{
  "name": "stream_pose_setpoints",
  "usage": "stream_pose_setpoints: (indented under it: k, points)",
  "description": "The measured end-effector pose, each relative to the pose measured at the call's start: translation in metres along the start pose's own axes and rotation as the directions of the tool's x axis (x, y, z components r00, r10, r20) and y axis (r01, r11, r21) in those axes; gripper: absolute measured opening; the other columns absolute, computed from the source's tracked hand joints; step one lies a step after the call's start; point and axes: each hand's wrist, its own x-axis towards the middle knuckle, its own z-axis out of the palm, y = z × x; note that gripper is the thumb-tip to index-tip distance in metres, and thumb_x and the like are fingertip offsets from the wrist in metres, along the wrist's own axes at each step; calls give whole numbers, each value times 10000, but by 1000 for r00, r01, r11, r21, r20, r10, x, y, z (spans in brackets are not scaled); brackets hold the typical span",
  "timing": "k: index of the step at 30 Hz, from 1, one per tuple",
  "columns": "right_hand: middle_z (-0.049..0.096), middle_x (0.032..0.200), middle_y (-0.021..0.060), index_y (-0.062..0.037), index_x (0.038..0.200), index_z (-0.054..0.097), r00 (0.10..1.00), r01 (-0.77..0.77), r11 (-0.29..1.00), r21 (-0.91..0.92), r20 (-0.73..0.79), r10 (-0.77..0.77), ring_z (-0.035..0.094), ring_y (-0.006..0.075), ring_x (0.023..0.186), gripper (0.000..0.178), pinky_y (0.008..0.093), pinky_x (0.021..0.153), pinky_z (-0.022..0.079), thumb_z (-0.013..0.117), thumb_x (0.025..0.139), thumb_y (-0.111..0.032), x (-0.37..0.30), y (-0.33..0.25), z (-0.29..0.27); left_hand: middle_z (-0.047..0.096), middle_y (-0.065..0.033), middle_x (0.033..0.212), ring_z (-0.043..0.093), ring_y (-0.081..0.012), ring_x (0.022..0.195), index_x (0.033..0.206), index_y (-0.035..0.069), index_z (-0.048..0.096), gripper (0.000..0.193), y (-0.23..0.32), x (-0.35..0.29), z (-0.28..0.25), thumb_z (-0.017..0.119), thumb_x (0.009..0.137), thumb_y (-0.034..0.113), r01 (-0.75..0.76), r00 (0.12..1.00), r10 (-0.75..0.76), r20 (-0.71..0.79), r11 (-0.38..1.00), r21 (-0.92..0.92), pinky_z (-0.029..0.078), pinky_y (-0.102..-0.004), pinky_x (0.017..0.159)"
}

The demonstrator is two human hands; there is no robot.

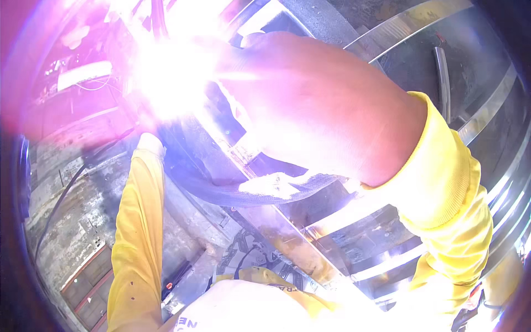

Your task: The person welds a curved metal frame part with a welding torch and a welding rod.

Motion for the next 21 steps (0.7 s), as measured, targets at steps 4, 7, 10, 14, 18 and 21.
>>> stream_pose_setpoints:
  k: [4, 7, 10, 14, 18, 21]
  points:
    - [742, 1155, 233, -151, 1663, 482, 960, -246, 962, -120, 108, 259, 718, 456, 906, 746, 547, 794, 551, 660, 979, 87, -4, -4, 5, 689, -211, 1555, 684, -407, 1351, 1639, -38, 582, 999, -36, -92, 89, 526, 1062, 775, 101, 988, -103, -115, 995, -22, 492, -490, 1216]
    - [745, 1066, 236, -160, 1644, 488, 957, -251, 966, -62, 136, 258, 723, 490, 925, 643, 584, 813, 534, 666, 1054, 21, 1, -6, -1, 672, -221, 1575, 681, -390, 1366, 1638, -51, 580, 1036, -13, -98, 84, 528, 1044, 796, 101, 974, -82, -210, 992, 82, 490, -471, 1218]
    - [746, 1051, 233, -162, 1645, 486, 971, -218, 975, -44, 89, 221, 722, 492, 917, 651, 584, 814, 534, 666, 1047, 25, 0, -4, 2, 657, -227, 1595, 678, -384, 1374, 1642, -68, 569, 1068, -13, -86, 72, 538, 1033, 808, 89, 981, -75, -182, 993, 74, 487, -457, 1220]
    - [744, 1060, 243, -156, 1641, 489, 974, -201, 979, -46, 101, 205, 723, 500, 922, 642, 589, 812, 535, 671, 1050, 18, 3, -5, 0, 653, -232, 1597, 678, -381, 1376, 1640, -89, 560, 1088, -23, -52, 49, 553, 1029, 810, 138, 956, -108, -271, 986, 95, 485, -453, 1221]
    - [743, 1036, 191, -53, 1560, 518, 992, 46, 996, -74, 123, -36, 730, 421, 965, 646, 515, 837, 598, 750, 957, -54, -6, 16, -5, 662, -232, 1580, 682, -373, 1369, 1636, -94, 561, 1095, -30, -45, 45, 559, 1023, 813, 121, 968, -104, -229, 991, 62, 496, -450, 1210]
    - [745, 1017, 171, -11, 1521, 525, 987, 20, 996, -84, 159, -7, 737, 393, 1015, 643, 498, 862, 624, 780, 938, -101, -2, 6, -6, 673, -227, 1562, 690, -372, 1354, 1638, -87, 563, 1089, -22, -49, 43, 552, 1026, 814, 102, 972, -82, -221, 992, 77, 504, -447, 1201]
